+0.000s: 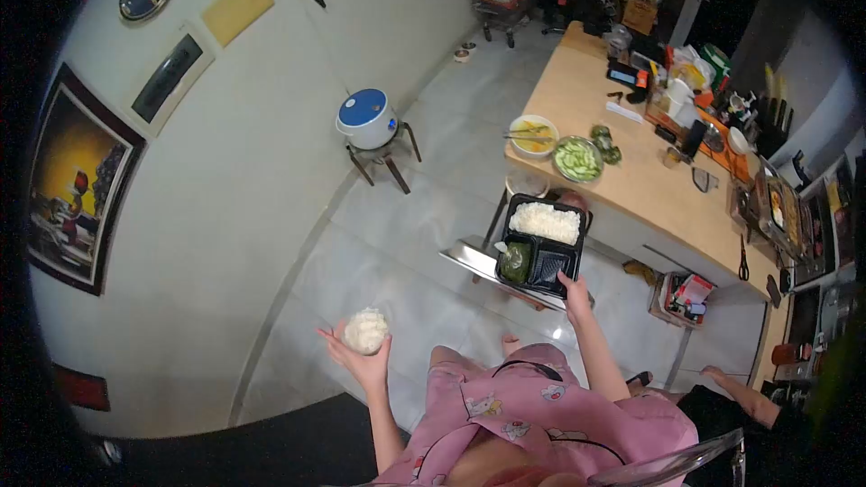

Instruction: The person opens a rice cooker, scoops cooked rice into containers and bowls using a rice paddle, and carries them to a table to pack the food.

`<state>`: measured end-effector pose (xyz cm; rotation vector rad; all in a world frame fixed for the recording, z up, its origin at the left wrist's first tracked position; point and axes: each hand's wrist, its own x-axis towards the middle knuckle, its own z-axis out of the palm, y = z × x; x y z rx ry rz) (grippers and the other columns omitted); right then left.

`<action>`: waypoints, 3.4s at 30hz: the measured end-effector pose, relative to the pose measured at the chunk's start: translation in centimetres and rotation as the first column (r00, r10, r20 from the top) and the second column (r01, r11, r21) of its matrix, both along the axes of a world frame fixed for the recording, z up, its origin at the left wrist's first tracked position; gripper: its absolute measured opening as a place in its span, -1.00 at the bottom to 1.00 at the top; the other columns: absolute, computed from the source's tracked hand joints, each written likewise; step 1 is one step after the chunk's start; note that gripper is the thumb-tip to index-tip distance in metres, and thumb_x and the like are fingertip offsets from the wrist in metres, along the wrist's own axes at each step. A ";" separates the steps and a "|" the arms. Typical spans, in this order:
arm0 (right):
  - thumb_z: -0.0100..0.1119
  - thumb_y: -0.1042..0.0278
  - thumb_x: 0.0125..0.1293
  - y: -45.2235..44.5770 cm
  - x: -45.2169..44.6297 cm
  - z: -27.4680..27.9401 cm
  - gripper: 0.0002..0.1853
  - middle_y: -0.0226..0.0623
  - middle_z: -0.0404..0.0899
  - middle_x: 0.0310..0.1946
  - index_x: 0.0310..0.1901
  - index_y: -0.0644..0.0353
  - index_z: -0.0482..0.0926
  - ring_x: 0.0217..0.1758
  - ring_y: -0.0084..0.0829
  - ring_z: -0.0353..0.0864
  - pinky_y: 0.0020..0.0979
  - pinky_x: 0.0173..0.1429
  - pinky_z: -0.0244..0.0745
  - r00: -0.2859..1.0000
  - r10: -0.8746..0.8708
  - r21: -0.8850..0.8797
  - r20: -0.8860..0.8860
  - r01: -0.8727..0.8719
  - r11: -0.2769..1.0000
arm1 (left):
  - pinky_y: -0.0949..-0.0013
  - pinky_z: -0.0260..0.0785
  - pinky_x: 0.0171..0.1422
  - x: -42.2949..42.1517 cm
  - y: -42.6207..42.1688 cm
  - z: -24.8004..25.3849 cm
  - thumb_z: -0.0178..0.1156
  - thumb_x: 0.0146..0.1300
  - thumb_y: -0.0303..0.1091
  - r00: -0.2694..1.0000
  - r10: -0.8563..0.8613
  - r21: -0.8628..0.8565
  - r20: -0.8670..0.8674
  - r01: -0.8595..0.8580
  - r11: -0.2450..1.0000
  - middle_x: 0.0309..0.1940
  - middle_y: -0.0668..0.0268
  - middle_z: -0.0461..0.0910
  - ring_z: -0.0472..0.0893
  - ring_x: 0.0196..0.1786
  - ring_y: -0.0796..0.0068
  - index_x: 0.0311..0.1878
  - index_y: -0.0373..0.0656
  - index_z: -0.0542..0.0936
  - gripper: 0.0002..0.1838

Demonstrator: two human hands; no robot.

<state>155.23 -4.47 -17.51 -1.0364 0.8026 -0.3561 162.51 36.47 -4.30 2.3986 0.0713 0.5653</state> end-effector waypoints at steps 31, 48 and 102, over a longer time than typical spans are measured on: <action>0.03 0.52 0.35 -5.3 55.0 0.1 -0.76 -0.04 0.58 -0.08 0.01 0.42 0.43 -0.15 -0.12 0.68 -0.01 -0.18 0.73 0.610 -0.792 0.136 -0.038 0.788 0.600 | -0.13 -0.20 0.47 76.3 -28.1 -4.7 0.53 -0.19 -0.17 0.471 -0.862 -0.022 0.188 0.879 0.476 0.27 0.08 0.35 0.16 0.37 -0.12 0.49 -0.38 -0.17 0.31; -0.13 0.39 0.40 -32.9 65.9 -21.5 -0.67 -0.02 0.55 -0.10 0.14 0.28 0.37 -0.22 -0.05 0.66 -0.04 -0.29 0.73 -0.295 -0.953 0.355 -0.074 0.885 -0.301 | -0.18 -0.09 0.44 83.4 -79.0 -14.7 0.57 -0.27 -0.03 -0.243 -0.963 0.010 0.119 0.970 -0.244 0.24 0.05 0.37 0.22 0.37 0.03 0.49 -0.25 0.03 0.27; 0.29 0.30 0.21 -48.4 65.9 13.2 -0.37 0.03 0.49 0.17 0.33 0.10 0.37 0.30 -0.09 0.42 -0.19 0.30 0.38 -0.418 -0.734 -0.674 -0.535 0.736 0.072 | 0.08 0.26 0.31 70.8 -121.3 -6.2 0.32 0.17 -0.36 -0.917 -0.387 0.198 0.095 0.399 -0.895 0.35 -0.01 0.23 0.32 0.36 0.05 0.51 -0.03 0.04 -0.11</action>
